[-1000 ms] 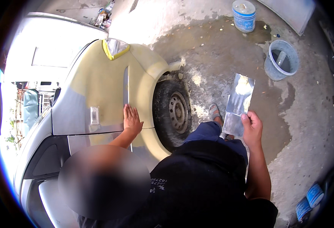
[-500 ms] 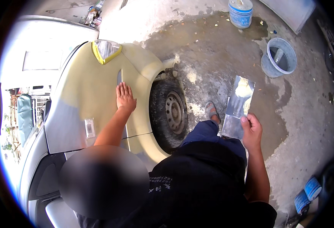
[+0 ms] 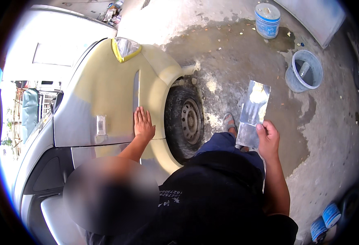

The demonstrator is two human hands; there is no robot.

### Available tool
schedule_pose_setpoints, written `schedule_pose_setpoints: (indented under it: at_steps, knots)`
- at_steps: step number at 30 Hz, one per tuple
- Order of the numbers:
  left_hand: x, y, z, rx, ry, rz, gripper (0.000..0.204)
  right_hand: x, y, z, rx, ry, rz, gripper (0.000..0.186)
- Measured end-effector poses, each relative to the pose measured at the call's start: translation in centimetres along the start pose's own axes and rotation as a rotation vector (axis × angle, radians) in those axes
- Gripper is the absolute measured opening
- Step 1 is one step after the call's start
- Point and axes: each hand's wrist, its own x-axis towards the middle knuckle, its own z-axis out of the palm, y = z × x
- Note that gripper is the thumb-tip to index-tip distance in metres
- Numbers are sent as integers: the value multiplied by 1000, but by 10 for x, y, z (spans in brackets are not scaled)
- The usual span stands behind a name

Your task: The person applies body filler to the front fender of a silver car using a metal spreader. They smooth the filler along the fender edge and around the headlight area, then inspect the surface by hand.

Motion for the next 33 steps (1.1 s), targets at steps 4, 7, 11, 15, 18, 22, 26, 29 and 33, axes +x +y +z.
schedule_pose_setpoints:
  at_steps: [4,7,11,15,18,22,26,29,33]
  knots:
    - [-34,12,8,-23,-21,-11,75,-13,3,-14,22,-8,9,18]
    - [-57,21,8,-55,-47,-25,74,-22,6,-25,9,-11,-3,18]
    - [-76,31,11,-108,-55,-57,74,-31,9,-34,17,-10,-5,19]
    - [-81,32,17,-132,-26,-62,73,-35,9,-40,35,-15,2,19]
    - [-75,33,21,-127,22,-65,73,-37,12,-44,38,0,-3,18]
    - [-54,29,20,-140,88,-60,73,-38,15,-45,10,-7,18,18]
    - [-24,19,20,-176,146,-61,72,-35,15,-41,12,-15,49,17]
    - [-22,17,14,-173,132,-64,70,-31,10,-33,16,-11,38,16]
    - [-49,22,27,-152,82,-54,68,-25,14,-26,0,-27,14,17]
